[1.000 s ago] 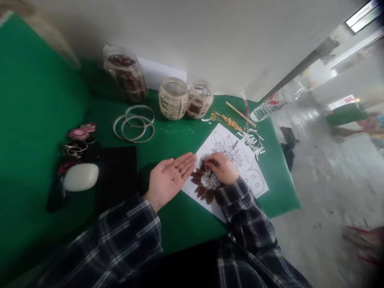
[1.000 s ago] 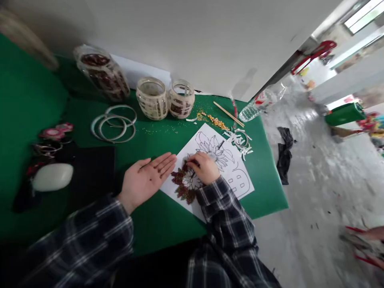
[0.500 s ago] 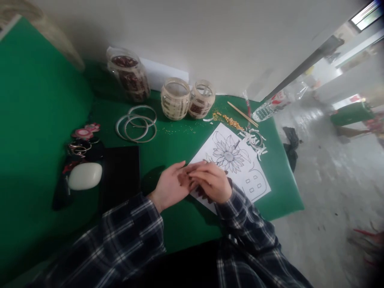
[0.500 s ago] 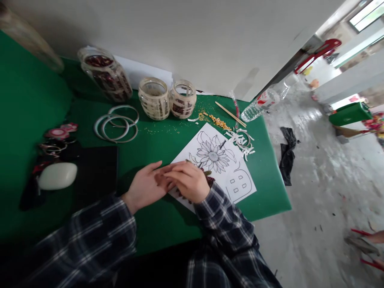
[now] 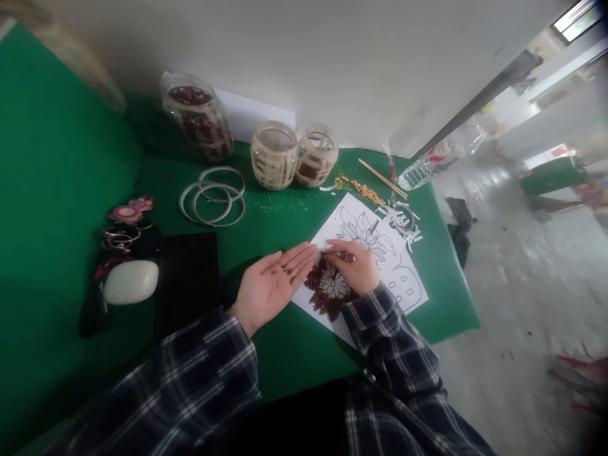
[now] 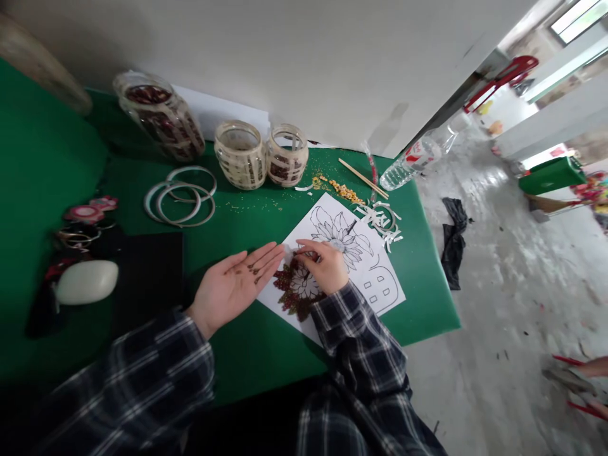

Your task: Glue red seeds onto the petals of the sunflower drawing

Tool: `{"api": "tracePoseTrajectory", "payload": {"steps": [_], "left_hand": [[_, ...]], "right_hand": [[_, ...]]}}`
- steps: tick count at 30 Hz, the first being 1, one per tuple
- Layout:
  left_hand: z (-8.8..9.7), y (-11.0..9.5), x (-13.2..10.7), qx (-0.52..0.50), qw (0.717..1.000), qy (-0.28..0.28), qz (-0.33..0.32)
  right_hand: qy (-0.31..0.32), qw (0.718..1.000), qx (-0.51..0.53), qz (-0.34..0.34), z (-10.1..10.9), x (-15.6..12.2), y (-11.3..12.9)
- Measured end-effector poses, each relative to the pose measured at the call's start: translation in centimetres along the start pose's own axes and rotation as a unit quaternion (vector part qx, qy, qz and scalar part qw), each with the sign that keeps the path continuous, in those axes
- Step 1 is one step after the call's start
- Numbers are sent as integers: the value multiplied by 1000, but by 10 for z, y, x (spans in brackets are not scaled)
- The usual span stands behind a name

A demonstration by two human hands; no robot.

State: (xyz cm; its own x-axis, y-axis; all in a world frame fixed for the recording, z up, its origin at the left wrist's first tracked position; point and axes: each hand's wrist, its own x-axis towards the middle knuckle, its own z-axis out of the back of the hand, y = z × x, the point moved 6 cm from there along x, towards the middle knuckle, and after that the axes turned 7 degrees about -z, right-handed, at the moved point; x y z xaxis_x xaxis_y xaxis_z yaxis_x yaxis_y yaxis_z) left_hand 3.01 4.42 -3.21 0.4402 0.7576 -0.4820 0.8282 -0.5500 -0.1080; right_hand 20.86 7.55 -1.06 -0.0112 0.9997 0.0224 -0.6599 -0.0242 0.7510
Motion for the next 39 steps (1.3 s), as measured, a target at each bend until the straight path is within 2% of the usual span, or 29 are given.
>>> {"api": "tracePoseTrajectory", "payload": {"steps": [8, 13, 18, 25, 30, 39], "left_hand": [[1, -2, 2, 14, 1000, 1, -13], [0, -2, 1, 23, 1000, -5, -17], [0, -2, 1, 26, 999, 0, -19], [1, -2, 1, 34, 999, 1, -17], [2, -1, 1, 36, 999, 10, -17], [3, -1, 1, 38, 999, -1, -14]], "right_hand": [[24, 999, -6, -28, -1, 1, -1], [10, 996, 60, -67, 5, 4, -5], [21, 990, 102, -99, -3, 3, -13], [-10, 997, 17, -68, -3, 4, -8], [-20, 996, 55, -64, 0, 5, -6], [-31, 996, 38, -78, -5, 6, -10]]}}
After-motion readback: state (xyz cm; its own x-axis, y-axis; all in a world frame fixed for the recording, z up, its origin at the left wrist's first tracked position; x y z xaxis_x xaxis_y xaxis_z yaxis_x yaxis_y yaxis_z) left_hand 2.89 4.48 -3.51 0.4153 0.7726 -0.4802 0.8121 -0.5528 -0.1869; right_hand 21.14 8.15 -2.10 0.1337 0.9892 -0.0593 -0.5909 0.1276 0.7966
